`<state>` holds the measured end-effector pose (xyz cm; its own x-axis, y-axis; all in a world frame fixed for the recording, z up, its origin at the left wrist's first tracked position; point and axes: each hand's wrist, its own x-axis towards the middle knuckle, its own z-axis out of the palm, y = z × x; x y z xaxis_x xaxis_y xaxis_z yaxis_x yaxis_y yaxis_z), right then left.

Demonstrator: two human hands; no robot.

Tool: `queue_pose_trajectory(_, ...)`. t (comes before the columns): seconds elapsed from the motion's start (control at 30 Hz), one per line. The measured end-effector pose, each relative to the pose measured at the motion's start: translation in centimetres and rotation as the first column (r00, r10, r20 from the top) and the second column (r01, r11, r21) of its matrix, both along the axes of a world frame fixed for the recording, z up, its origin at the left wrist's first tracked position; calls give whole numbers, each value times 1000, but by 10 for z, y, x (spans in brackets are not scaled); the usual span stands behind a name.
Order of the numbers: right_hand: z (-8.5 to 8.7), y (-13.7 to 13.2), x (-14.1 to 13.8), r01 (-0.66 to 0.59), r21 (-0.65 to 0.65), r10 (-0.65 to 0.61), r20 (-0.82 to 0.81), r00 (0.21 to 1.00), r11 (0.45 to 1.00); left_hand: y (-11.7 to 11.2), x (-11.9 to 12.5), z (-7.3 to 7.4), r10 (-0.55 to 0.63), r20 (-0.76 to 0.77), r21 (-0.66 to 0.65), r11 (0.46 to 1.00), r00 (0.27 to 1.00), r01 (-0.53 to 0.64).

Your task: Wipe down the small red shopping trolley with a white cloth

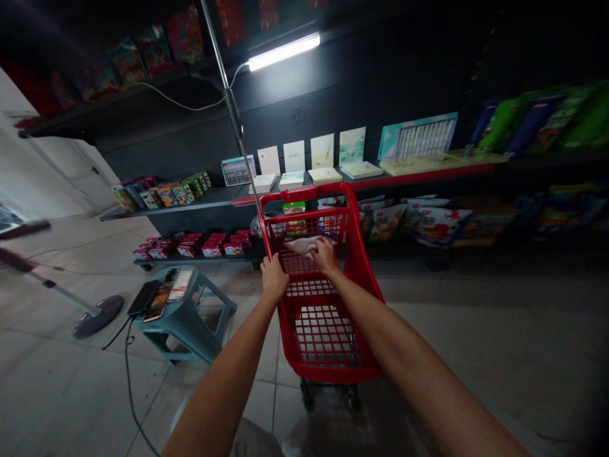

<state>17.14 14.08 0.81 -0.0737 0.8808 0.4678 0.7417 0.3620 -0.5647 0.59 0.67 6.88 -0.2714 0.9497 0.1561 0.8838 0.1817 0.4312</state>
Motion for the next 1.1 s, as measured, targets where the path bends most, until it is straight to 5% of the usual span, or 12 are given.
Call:
queue_pose_trajectory(0.17, 62, 27, 23, 198, 246, -134, -256, 957, 949, -3, 2, 2, -9, -29, -4, 1000, 1000, 9)
queue_pose_trajectory(0.27, 76, 31, 27, 270, 296, -172, -317, 933, 916, -4, 4, 1, -5, -39, -15, 1000, 999, 4)
queue_pose_trajectory(0.33, 67, 28, 26, 249, 266, -173, -279, 945, 931, -5, 4, 1, -2, -44, -25, 1000, 999, 1)
queue_pose_trajectory(0.47, 22, 17, 21, 131, 62, -119, -165, 979, 989, -7, 2, 0, -9, -58, -26, 1000, 998, 7)
queue_pose_trajectory(0.6, -15, 9, 11, 162, -7, -161, -185, 970, 987, -8, 0, 1, -10, -48, -16, 1000, 999, 9)
queue_pose_trajectory(0.9, -38, 9, 8, 205, 8, -205, -11, 979, 979, -8, -1, 6, 8, -56, -11, 1000, 998, -9)
queue_pose_trajectory(1.1, -68, -13, 12, 256, -197, -253, 39, 967, 946, -10, 0, 5, 15, -56, -16, 1000, 998, -16)
